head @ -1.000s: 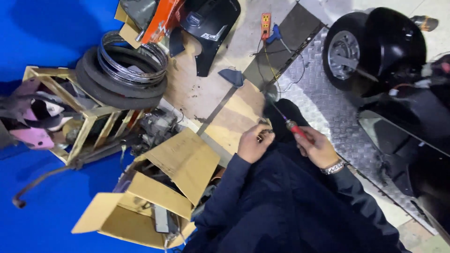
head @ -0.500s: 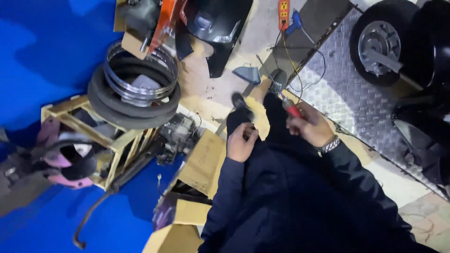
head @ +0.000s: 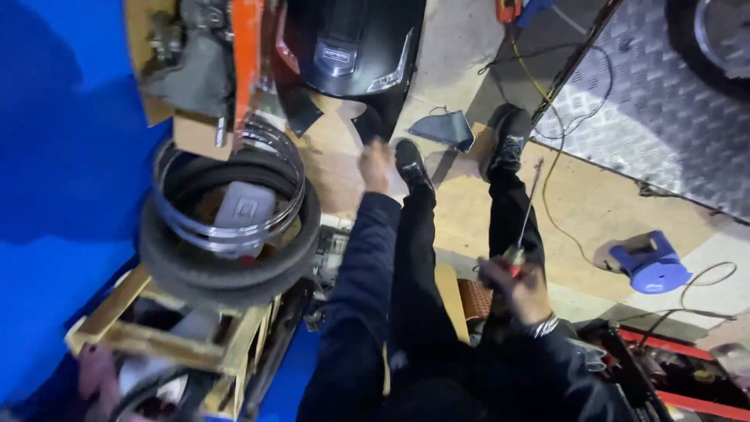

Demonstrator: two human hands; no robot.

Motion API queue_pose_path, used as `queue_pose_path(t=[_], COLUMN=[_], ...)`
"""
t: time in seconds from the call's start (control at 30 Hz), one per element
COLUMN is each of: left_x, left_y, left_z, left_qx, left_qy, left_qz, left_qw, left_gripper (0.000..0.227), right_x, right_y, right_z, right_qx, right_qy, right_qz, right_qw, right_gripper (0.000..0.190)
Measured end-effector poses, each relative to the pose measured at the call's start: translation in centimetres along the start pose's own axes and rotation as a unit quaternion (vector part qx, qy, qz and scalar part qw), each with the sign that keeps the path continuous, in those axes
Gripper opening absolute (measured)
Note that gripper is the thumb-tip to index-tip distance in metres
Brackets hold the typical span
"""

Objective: Installing a front storage compartment and body panel on a scooter, including electrical wiring and panel alignment.

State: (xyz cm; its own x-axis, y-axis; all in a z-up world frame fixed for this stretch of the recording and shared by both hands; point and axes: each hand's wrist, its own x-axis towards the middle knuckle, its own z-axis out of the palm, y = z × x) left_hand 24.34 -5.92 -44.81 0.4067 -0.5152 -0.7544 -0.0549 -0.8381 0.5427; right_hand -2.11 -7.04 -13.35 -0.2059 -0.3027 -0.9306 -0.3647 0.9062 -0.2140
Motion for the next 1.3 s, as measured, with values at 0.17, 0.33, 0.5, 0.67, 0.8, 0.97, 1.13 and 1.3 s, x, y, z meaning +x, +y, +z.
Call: queue_pose_path(t=[0.17,0.33,0.5,0.67,0.8,0.97,1.13,1.3], left_x=[17.7,16.8,10.8,5.6,-0.6,-11.6,-18.7,-24.0], left_y=[-10.7,-0.9,8.7,7.4,4.8,10.2,13.9,18.1], left_z=[-0.4,-3.9,-4.3,-4.3,-4.2,-6.1,-2.7,3.7], left_qx=[-0.034,-0.578,-0.582,-0.624,-0.723,-0.762,-0.666,-0.529], left_qy=[0.158,0.119,0.193,0.035,0.019,-0.105,-0.138,-0.144], left_qz=[-0.039,-0.151,-0.021,-0.181,-0.155,-0.116,-0.174,-0.258], left_qw=[0.986,0.793,0.789,0.759,0.672,0.628,0.712,0.796], left_gripper=[0.029,0.034,0.028,0.025,0.028,0.066,0.081,0.104], right_x=[1.3,2.0,0.5,-1.6,-0.7,-0.5,2.6,-10.2], right_y=[5.7,7.5,3.9,1.2,-1.2,-10.4,-5.5,-7.0], right_z=[4.7,5.1,4.4,4.2,1.0,-7.6,-15.0,-20.0], right_qx=[0.085,0.089,0.074,0.088,0.073,0.149,0.328,0.263], right_qy=[-0.063,-0.012,0.024,0.0,0.1,0.15,0.205,0.287], right_qz=[0.039,0.12,0.101,0.0,-0.058,-0.224,-0.267,-0.34], right_qw=[0.994,0.989,0.992,0.996,0.991,0.951,0.883,0.856], right_gripper=[0.034,0.031,0.027,0.027,0.024,0.04,0.038,0.053])
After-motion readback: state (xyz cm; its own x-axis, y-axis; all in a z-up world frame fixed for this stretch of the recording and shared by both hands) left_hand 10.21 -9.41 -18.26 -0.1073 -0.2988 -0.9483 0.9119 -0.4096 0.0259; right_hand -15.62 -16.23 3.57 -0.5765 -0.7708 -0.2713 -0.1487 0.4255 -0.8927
